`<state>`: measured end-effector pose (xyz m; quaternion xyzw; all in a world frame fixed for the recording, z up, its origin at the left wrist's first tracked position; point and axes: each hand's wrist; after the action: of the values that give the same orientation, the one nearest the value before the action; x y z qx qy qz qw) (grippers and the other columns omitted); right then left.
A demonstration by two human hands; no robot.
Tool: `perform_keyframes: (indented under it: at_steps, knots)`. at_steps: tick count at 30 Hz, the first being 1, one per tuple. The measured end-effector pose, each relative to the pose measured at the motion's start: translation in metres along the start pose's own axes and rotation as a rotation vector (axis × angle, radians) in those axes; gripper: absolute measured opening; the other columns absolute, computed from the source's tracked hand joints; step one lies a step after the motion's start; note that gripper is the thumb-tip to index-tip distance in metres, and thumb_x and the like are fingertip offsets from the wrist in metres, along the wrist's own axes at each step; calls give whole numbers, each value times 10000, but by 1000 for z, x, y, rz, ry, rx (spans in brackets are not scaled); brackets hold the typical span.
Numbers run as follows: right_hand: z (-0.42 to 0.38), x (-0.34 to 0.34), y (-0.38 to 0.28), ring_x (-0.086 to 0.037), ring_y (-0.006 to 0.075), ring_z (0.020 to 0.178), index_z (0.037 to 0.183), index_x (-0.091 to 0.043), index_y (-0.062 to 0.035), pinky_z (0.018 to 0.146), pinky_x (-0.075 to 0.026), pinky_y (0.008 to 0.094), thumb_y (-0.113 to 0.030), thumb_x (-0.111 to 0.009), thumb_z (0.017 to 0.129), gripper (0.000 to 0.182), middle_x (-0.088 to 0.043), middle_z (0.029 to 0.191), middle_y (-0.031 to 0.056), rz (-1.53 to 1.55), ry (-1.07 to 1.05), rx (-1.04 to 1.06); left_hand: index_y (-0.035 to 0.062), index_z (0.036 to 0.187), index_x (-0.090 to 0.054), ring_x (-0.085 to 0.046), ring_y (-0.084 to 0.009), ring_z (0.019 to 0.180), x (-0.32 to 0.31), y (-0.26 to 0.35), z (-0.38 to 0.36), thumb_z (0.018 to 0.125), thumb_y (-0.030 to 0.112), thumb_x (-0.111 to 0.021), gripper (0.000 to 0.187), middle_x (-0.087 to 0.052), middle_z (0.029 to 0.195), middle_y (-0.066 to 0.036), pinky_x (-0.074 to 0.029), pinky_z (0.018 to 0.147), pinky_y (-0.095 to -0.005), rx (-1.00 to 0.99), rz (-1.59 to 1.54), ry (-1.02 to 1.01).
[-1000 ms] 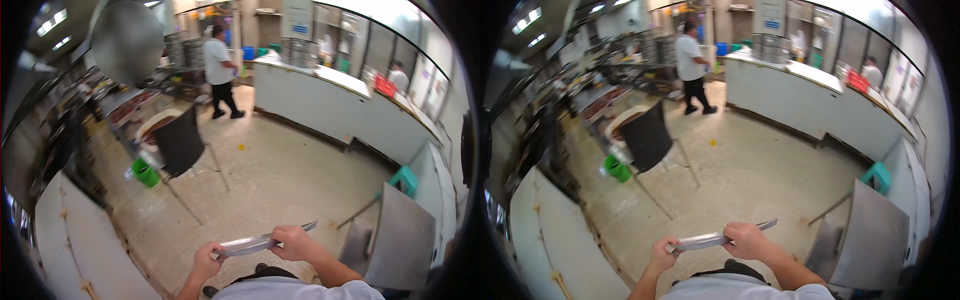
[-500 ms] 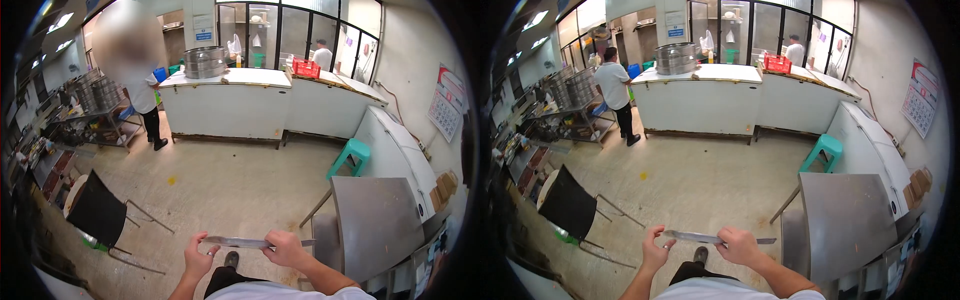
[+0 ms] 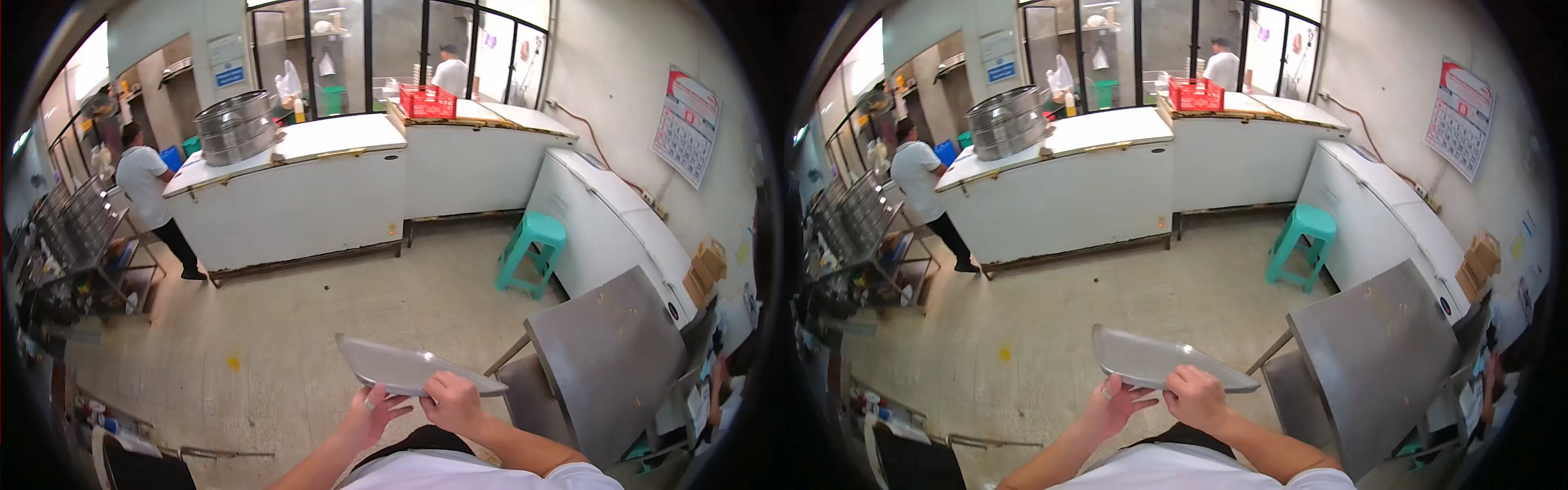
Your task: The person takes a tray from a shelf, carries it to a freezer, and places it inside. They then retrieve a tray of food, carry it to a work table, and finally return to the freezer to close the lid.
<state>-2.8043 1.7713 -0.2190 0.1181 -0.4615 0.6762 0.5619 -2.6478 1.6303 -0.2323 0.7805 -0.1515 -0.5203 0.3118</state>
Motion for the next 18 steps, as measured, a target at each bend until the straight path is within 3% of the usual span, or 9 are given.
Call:
perform_keyframes:
  at_steps: [3, 4, 9, 13, 18]
  knots:
    - [40, -33, 40, -637, 280, 727, 761, -586, -83, 601, -531, 406, -62, -737, 680, 172, -585, 770, 77, -45, -4, -69, 21, 1370, -500, -635, -314, 1172, -8, 32, 86, 994, 443, -644, 583, -638, 1283, -153, -511, 1010, -537, 14, 8, 196]
    - [57, -42, 57, -639, 278, 731, 764, -588, -85, 603, -533, 405, -65, -735, 685, 168, -588, 773, 75, -50, -5, -79, -15, 1277, -542, -675, -301, 1070, -15, 45, 113, 999, 296, -628, 426, -667, 1194, -165, -540, 947, -501, 26, 32, 291]
    - [150, -85, 147, -647, 276, 750, 786, -601, -90, 612, -540, 403, -80, -722, 714, 141, -603, 790, 75, -74, -49, -68, -34, 1129, -613, -689, -295, 994, 34, 80, 244, 896, 117, -592, 279, -690, 1103, -155, -551, 900, -478, 16, -6, 411]
    - [248, -116, 202, -645, 287, 763, 819, -607, -78, 645, -537, 402, -77, -710, 731, 136, -608, 814, 94, 22, -45, 40, -25, 1093, -633, -691, -297, 986, 67, 144, 321, 835, 117, -617, 295, -699, 1081, -148, -550, 904, -456, -67, -51, 356]
    - [384, -133, 231, -656, 310, 853, 923, -658, -48, 753, -526, 418, -66, -729, 767, 172, -648, 917, 119, 173, -62, 181, -25, 1230, -592, -667, -295, 1092, 72, 252, 393, 772, 111, -621, 479, -685, 1161, -141, -524, 989, -442, -306, -81, 352]
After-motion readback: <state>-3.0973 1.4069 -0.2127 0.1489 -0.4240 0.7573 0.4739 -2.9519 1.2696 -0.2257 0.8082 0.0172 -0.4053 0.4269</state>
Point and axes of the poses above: each hand's wrist, its own z-axis towards the middle knuckle, its own x-axis out of the back of the hand, y = z × x
